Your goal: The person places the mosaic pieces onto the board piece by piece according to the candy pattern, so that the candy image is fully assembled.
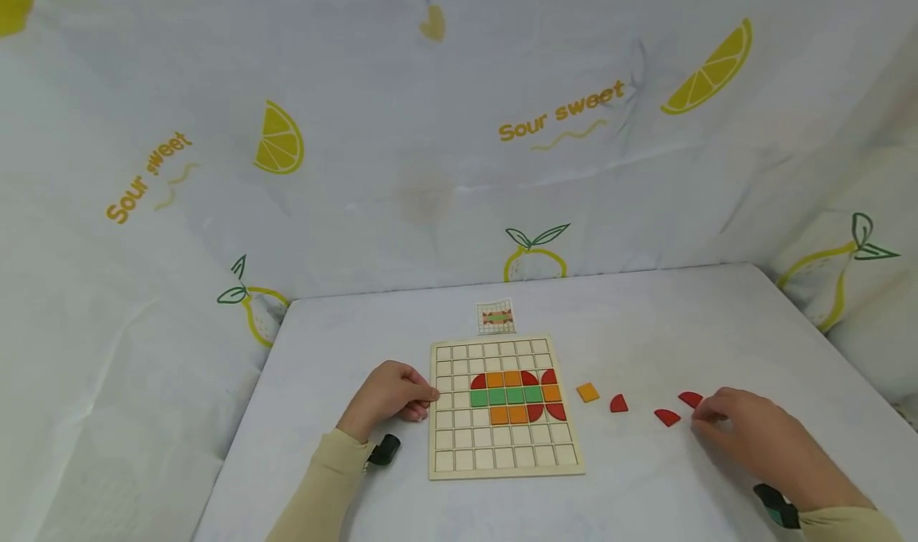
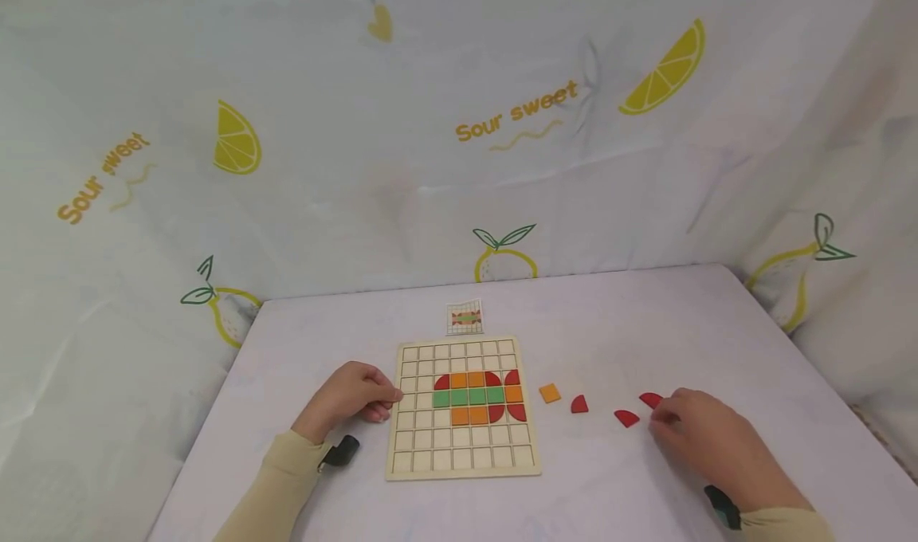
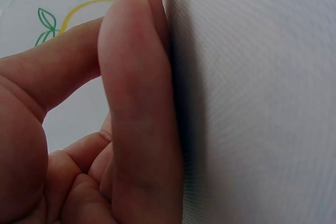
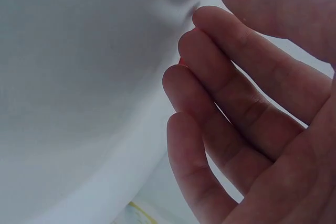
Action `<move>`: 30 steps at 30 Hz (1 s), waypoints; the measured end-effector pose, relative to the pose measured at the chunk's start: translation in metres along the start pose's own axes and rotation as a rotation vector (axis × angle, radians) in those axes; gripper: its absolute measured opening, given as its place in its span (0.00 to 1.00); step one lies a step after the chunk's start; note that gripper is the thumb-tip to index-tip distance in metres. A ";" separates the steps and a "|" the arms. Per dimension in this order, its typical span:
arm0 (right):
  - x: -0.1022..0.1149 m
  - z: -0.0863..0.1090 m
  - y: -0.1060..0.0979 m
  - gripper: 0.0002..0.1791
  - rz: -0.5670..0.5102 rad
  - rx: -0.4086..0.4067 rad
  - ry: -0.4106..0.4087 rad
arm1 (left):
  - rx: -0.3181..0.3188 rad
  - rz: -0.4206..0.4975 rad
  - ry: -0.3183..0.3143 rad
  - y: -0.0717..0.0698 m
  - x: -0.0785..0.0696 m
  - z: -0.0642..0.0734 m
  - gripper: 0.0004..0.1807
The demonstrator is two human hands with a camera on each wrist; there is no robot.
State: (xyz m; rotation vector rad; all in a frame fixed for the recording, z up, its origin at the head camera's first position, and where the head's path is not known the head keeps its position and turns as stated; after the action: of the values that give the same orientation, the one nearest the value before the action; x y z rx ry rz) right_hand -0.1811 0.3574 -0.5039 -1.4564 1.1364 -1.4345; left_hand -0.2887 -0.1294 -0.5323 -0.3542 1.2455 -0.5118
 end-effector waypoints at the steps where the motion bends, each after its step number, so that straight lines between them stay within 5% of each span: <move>1: 0.001 0.000 0.000 0.06 -0.001 -0.003 -0.006 | 0.000 0.001 0.000 0.000 0.000 0.000 0.13; 18: 0.047 -0.011 -0.007 0.06 0.013 -0.059 -0.104 | 0.005 0.015 -0.004 0.001 0.002 -0.002 0.13; 30: 0.099 -0.030 0.017 0.11 0.035 -0.075 -0.162 | 0.004 0.007 0.004 0.000 0.002 -0.003 0.12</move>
State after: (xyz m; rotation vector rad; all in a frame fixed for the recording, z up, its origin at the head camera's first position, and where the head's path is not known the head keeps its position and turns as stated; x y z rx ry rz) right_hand -0.2156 0.2593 -0.4888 -1.5673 1.1182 -1.2377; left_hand -0.2912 -0.1305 -0.5344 -0.3451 1.2486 -0.5092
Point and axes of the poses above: each hand's wrist, its own z-axis away from the middle knuckle, its own y-axis out of the palm, x = y × z, the point moved 10 cm from there along -z, towards the middle knuckle, and after that the axes turned 14 degrees about -x, right-handed, at the moved point
